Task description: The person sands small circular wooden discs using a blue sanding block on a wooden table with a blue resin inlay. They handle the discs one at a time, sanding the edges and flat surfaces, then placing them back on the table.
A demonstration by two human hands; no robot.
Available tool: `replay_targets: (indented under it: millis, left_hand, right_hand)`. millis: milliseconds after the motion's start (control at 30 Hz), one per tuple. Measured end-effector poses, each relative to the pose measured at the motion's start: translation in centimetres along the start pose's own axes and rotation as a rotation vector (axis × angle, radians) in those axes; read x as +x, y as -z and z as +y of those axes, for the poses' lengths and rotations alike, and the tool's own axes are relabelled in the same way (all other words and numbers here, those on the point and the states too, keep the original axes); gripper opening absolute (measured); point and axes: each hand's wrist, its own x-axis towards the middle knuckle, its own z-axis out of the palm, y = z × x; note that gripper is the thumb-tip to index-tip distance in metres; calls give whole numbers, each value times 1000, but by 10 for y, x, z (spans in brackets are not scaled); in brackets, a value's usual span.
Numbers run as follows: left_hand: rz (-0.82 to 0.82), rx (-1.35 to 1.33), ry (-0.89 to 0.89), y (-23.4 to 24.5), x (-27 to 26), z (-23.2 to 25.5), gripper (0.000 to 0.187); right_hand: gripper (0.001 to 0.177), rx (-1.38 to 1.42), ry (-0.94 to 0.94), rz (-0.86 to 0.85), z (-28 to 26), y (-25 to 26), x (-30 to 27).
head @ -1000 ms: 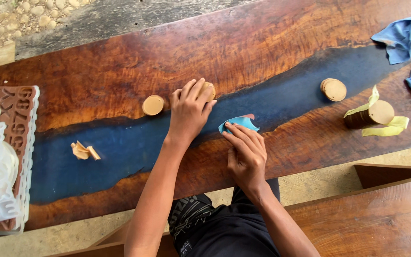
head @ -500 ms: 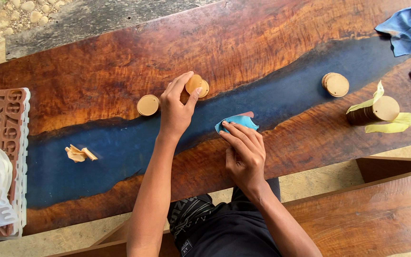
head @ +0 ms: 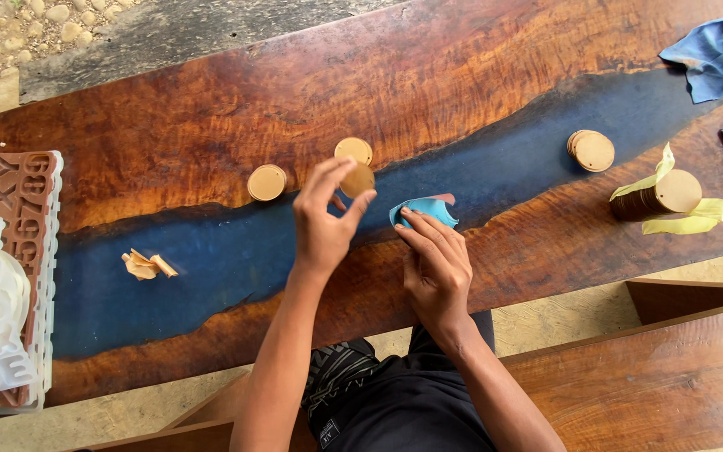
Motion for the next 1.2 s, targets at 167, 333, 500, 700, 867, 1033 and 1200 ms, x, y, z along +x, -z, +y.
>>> replay_targets:
  millis: [167,333,500,700,867,1033,1200]
  left_hand:
    - [15,-233,165,1,-35,17,46]
    - [92,-460,309,-2,-61,20,49]
    - [122,-420,334,2,-72,32,58]
    - [161,-434,396,1,-78,27,37]
    - [164,-455,420,0,-80,26,20]
    - [153,-395,417,3,-79,34,14]
    - [223,-670,457,1,-82,22,20]
  right_hand:
    - [33,14,-1,9,-1,1,0]
    - [31,44,29,10,1,0,-1]
    - [28,28,54,-8,-2,0,-1]
    - [22,121,50,-46,-4,-3,-2]
    - [20,131,81,-33,-6,-2,0]
    - [18,110,136,13,-6,-3,-8]
    - [8,107,115,78,-4,-4,-15]
